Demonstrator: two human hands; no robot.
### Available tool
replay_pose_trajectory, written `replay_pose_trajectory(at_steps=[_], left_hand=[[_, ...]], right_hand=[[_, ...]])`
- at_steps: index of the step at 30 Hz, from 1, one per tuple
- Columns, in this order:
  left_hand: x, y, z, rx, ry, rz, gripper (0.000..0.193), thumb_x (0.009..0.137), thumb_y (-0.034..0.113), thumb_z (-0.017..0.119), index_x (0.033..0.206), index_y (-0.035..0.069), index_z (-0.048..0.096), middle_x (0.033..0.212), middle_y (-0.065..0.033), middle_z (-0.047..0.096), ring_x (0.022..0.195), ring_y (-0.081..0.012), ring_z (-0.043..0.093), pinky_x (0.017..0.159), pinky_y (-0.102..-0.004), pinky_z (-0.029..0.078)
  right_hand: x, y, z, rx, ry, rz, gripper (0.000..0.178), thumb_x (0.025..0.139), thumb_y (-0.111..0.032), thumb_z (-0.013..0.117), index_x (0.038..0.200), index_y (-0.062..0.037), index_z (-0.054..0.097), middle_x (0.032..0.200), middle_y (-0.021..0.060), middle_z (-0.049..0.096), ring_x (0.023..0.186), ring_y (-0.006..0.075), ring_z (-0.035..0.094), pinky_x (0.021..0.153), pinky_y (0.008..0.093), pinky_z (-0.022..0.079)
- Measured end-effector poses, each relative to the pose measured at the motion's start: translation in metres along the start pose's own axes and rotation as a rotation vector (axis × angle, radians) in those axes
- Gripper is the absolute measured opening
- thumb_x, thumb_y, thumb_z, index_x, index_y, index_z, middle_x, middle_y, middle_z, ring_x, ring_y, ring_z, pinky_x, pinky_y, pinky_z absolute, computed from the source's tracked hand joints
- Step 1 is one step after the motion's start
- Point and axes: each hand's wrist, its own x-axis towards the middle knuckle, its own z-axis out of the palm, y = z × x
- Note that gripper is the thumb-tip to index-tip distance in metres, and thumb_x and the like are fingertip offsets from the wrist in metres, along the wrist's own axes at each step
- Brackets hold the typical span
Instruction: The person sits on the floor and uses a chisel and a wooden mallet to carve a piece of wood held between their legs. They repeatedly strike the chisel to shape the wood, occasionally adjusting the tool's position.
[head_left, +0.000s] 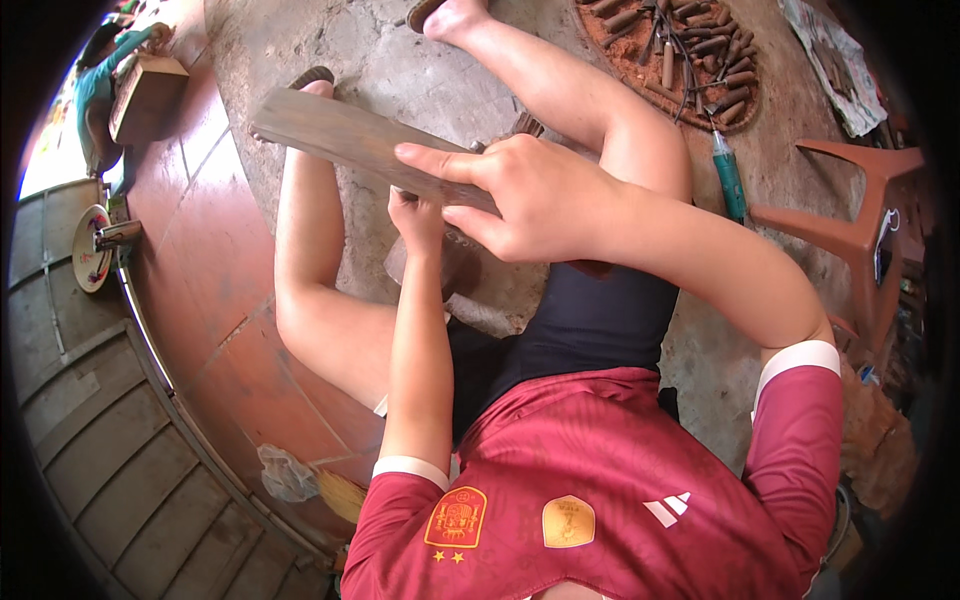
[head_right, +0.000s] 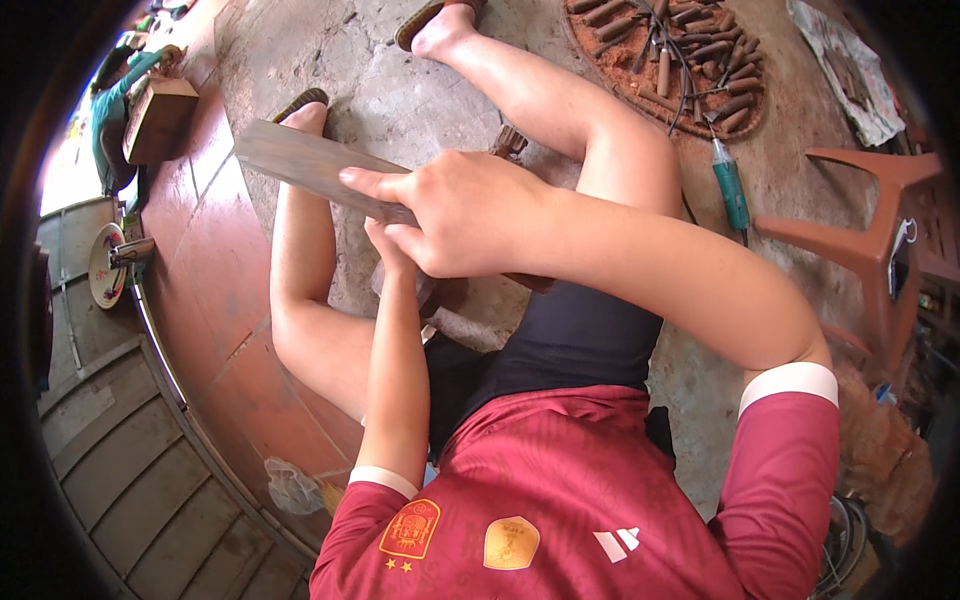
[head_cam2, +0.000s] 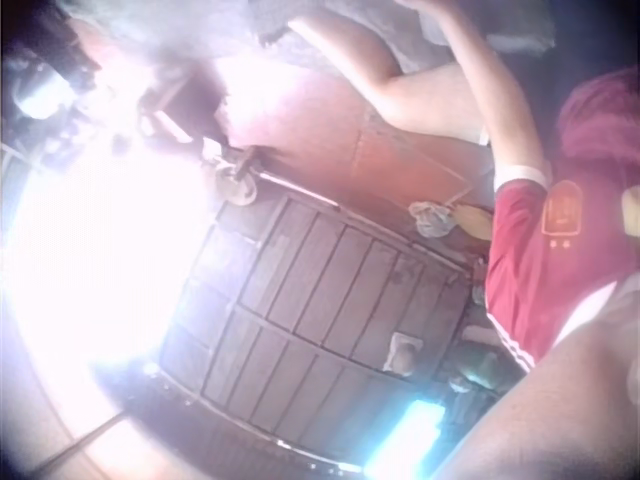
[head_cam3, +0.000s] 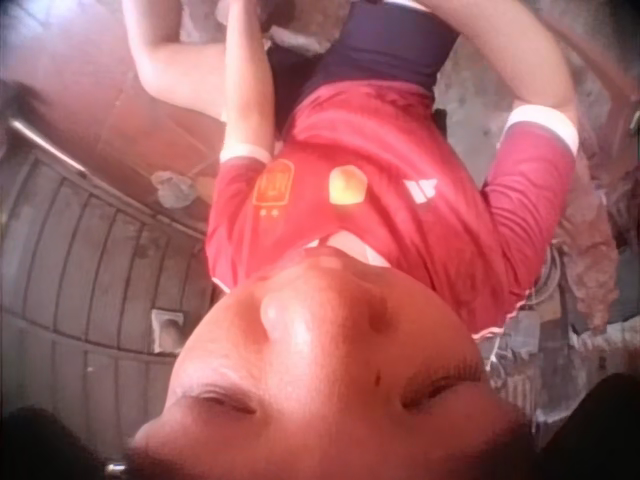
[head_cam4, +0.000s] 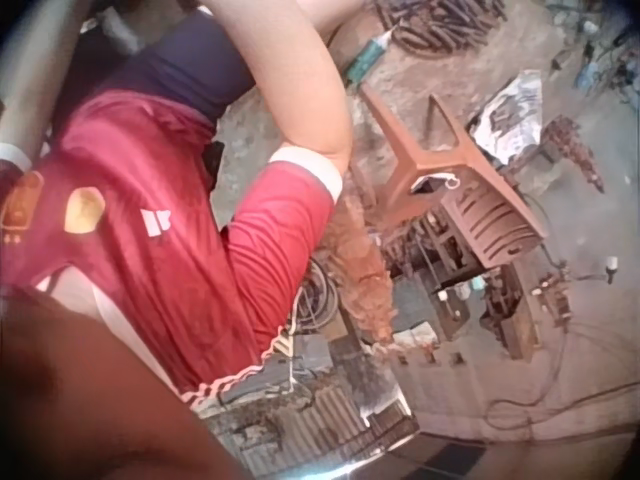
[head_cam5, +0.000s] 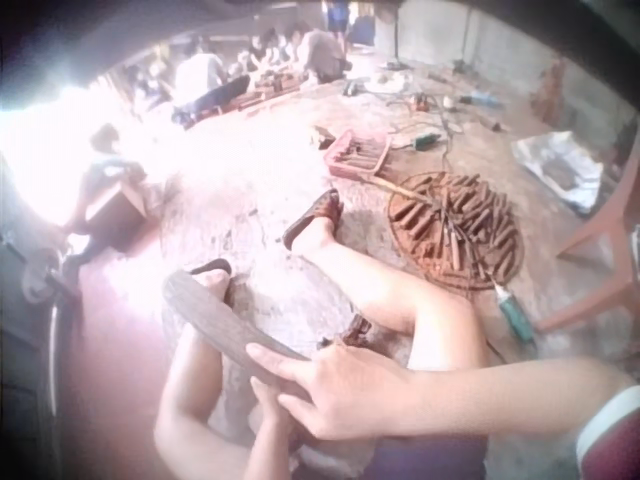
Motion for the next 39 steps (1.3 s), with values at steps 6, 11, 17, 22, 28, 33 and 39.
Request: replay_pose_trajectory(at_steps=[6, 11, 17, 22, 28, 33, 39], left_hand=[[0.006, -0.023, -0.011, 0.316, -0.096, 0.167, 0.025, 0.097, 0.023, 0.049, 0.101, 0.001, 0.061, 0.092, -0.0080, 0.066, 0.080, -0.0200, 0.064, 0.067, -0.0327, 0.053], [0.008, -0.022, -0.002, 0.032, 0.035, -0.017, 0.014, 0.086, 0.016, 0.066, 0.087, 0.002, 0.064, 0.080, -0.0098, 0.068, 0.076, -0.0218, 0.066, 0.067, -0.0357, 0.051], [-0.001, 0.002, 0.014, 0.250, -0.003, 0.179, 0.010, 0.092, 0.010, 0.062, 0.097, 0.001, 0.060, 0.087, -0.0059, 0.064, 0.078, -0.0144, 0.061, 0.070, -0.0308, 0.051], [0.003, 0.002, 0.006, 0.047, 0.028, -0.033, 0.018, 0.088, 0.012, 0.067, 0.101, 0.000, 0.063, 0.092, -0.0068, 0.069, 0.085, -0.0143, 0.064, 0.075, -0.0305, 0.051], [0.005, 0.000, 0.009, 0.205, 0.033, 0.065, 0.012, 0.089, 0.010, 0.063, 0.096, 0.000, 0.063, 0.089, -0.0058, 0.067, 0.082, -0.0158, 0.063, 0.072, -0.0316, 0.051], [0.003, -0.007, 0.004, 0.435, -0.043, 0.218, 0.014, 0.086, 0.008, 0.068, 0.096, -0.001, 0.064, 0.091, -0.0049, 0.069, 0.085, -0.0133, 0.064, 0.075, -0.0279, 0.051], [0.000, 0.017, 0.021, 0.262, 0.058, 0.040, 0.015, 0.084, 0.007, 0.069, 0.095, -0.001, 0.064, 0.091, -0.0045, 0.069, 0.084, -0.0130, 0.063, 0.075, -0.0278, 0.050]], right_hand=[[0.003, 0.000, 0.003, -0.190, -0.248, 0.098, 0.061, 0.084, -0.023, 0.062, 0.143, -0.0208, 0.047, 0.082, 0.0256, 0.067, 0.077, 0.0398, 0.068, 0.073, 0.0471, 0.055], [-0.007, -0.012, 0.004, -0.052, -0.014, -0.013, 0.059, 0.086, -0.024, 0.060, 0.143, -0.0223, 0.046, 0.079, 0.0263, 0.067, 0.073, 0.0426, 0.067, 0.073, 0.0503, 0.055], [-0.009, 0.012, 0.014, -0.113, -0.076, 0.104, 0.061, 0.087, -0.023, 0.062, 0.145, -0.0267, 0.043, 0.068, 0.0213, 0.063, 0.063, 0.0354, 0.064, 0.064, 0.0448, 0.054], [-0.016, 0.008, 0.019, -0.100, 0.143, -0.086, 0.060, 0.087, -0.024, 0.062, 0.145, -0.0256, 0.045, 0.069, 0.0229, 0.063, 0.066, 0.0358, 0.065, 0.064, 0.0454, 0.054], [-0.008, 0.013, 0.016, -0.012, -0.021, 0.060, 0.058, 0.089, -0.027, 0.061, 0.144, -0.0293, 0.045, 0.076, 0.0264, 0.064, 0.072, 0.0381, 0.067, 0.069, 0.0456, 0.055], [-0.019, 0.017, 0.029, -0.180, -0.052, 0.056, 0.061, 0.088, -0.026, 0.062, 0.146, -0.0254, 0.043, 0.073, 0.0249, 0.063, 0.069, 0.0377, 0.066, 0.067, 0.0446, 0.055], [-0.021, 0.010, 0.015, -0.078, 0.060, 0.023, 0.061, 0.087, -0.025, 0.063, 0.145, -0.0249, 0.044, 0.074, 0.0241, 0.064, 0.066, 0.0372, 0.066, 0.065, 0.0451, 0.055]])
